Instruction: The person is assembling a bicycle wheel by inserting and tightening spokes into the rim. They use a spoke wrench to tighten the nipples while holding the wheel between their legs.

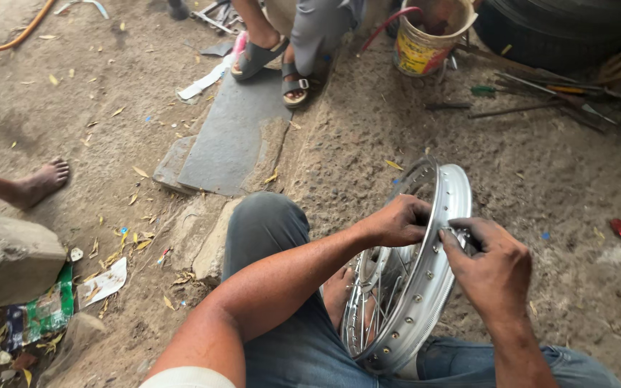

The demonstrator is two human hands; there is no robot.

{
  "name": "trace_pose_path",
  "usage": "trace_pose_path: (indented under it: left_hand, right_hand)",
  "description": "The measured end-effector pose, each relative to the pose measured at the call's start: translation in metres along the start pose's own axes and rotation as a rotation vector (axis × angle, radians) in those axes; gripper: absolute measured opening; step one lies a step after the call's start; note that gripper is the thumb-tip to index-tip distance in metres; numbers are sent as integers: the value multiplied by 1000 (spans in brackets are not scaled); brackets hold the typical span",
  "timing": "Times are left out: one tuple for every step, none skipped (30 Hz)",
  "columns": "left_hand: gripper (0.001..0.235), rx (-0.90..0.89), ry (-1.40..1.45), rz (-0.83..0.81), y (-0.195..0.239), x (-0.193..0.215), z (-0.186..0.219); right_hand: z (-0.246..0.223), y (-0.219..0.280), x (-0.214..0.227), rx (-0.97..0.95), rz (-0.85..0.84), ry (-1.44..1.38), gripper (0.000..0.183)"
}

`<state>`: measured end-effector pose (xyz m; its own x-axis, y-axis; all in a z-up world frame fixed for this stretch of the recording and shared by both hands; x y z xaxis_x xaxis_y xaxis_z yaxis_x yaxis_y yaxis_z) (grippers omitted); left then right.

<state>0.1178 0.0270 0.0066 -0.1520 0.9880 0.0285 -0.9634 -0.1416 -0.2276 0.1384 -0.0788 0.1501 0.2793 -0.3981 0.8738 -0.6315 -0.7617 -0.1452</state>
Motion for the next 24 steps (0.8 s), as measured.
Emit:
trace_pose_path:
  left_hand:
    - [23,13,-37,42,-1,1,-1]
    - [24,20,-68,49,0,1,-1]
    - [24,27,-98,55,0,2,-2]
    - [24,33,-129,63,0,3,-2]
    - [25,36,-127,42,1,2,-3]
    - [25,37,-122,22,0,1,-4]
    - [26,37,-118,1,-2,0,-5]
    - [27,17,-159,6,-3,1,-3]
    - [28,-4,-200,11,-3,2,-2]
    - [29,-25,-245,14,-2,3,0]
    - [29,-4,-261,6,-2,4,-2]
    - [28,16,-275,-5,-1,3,-4]
    - [28,36,-289,-15,-1,1,-6]
    - [29,17,-233,-16,0,-1,-5]
    - [30,-1,-178,-18,0,-3,-4]
    - [31,-19,-127,-17,0,-2,-2]
    - [31,-10,-166,-23,-1,-3,-3]
    - [30,0,-204,-23,-1,-2,-3]
    - [30,11,-243,-23,-2,-1,-4]
    - [30,17,-233,-23,-1,-3,-5]
    - [31,23,-223,-23,-1,-4,-7]
    - [32,28,-215,-27,-1,-4,-8]
    - [30,14,-269,-17,0,-2,-7]
    - [29,-1,-320,-14,0,-3,-6]
  right_hand:
    - [0,0,0,15,-17,8,22]
    - [-2,-1,-2,36,-38,13,22]
    - [-4,-2,-3,57,-58,19,22]
    - [0,-2,-4,9,-68,16,24]
    - [5,-2,-5,-39,-77,13,26]
    - [10,-2,-5,-88,-86,12,29]
    - [6,-2,-4,-35,-80,19,26]
    - [1,-2,-3,16,-73,23,24]
    - [-3,-2,-3,67,-66,27,22]
    - [2,-2,-6,23,-77,13,25]
    - [7,-3,-8,-22,-88,-2,29]
    - [13,-4,-9,-69,-97,-15,34]
    - [12,-4,-10,-57,-91,-47,28]
    - [12,-4,-10,-46,-86,-77,23]
    - [12,-3,-9,-34,-80,-108,19]
    - [12,-4,-8,-22,-71,-113,21]
    - [10,-4,-6,-10,-62,-119,24]
    - [8,-4,-5,7,-57,-126,26]
    - [8,-5,-6,-9,-65,-118,24]
    - [9,-4,-6,-27,-76,-107,21]
    - [11,-4,-7,-45,-86,-96,19]
    - [7,-5,-6,-17,-83,-75,22]
    - [4,-5,-5,11,-80,-55,26]
    - [3,-3,-3,33,-74,-32,30]
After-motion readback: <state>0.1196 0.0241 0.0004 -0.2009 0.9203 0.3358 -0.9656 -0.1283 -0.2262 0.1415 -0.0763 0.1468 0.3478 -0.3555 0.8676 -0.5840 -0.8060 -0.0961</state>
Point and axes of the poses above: each hand's wrist, its own y-axis away from the middle knuckle, its own x-axis out of the back of the hand, z = x × y, the point moved 10 cm from there along -y, towards the middle knuckle, and after that the axes turned 3 degrees about -z, right-handed, at the moved point
